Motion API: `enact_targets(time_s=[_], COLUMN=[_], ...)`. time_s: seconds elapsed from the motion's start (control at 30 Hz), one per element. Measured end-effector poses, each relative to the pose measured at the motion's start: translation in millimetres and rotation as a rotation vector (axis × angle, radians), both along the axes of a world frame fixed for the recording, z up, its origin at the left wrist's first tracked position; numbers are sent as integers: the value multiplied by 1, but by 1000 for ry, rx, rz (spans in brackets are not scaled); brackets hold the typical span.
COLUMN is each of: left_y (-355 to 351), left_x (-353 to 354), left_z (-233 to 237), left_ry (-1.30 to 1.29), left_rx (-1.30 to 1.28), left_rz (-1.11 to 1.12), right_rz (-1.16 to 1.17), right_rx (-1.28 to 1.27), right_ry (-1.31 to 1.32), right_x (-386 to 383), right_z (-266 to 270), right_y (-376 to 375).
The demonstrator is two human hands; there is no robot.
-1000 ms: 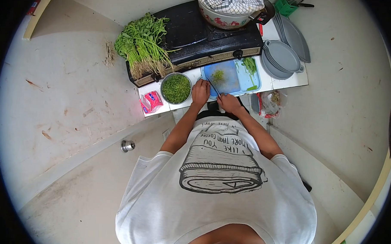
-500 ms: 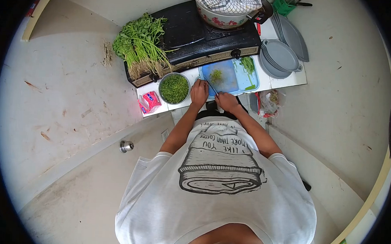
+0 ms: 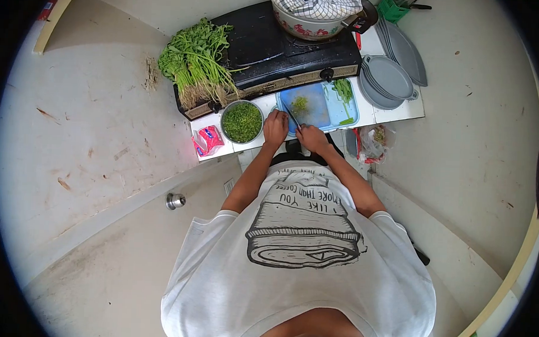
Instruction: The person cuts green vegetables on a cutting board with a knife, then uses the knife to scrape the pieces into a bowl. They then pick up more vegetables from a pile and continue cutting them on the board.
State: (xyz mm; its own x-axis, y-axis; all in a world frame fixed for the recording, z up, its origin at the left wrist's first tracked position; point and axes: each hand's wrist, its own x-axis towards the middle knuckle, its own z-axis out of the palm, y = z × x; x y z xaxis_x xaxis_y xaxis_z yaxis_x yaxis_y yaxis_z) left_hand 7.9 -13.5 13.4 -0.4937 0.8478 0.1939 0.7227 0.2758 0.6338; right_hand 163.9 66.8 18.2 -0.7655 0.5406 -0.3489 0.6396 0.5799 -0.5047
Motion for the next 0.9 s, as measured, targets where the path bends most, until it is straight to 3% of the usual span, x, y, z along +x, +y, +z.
enact_targets(time_s=[0.47, 0.9], left_y=[2, 2], left_x=[2, 2], left_z=[-2, -11], left_ry=[-3, -159], left_rx=[-37, -46], left_rz=[35, 115], right_rz=[31, 68], right_rx=[-20, 89], right_ry=[66, -49], right_x=[1, 19], right_z=[-15, 17], right_y=[-3, 7])
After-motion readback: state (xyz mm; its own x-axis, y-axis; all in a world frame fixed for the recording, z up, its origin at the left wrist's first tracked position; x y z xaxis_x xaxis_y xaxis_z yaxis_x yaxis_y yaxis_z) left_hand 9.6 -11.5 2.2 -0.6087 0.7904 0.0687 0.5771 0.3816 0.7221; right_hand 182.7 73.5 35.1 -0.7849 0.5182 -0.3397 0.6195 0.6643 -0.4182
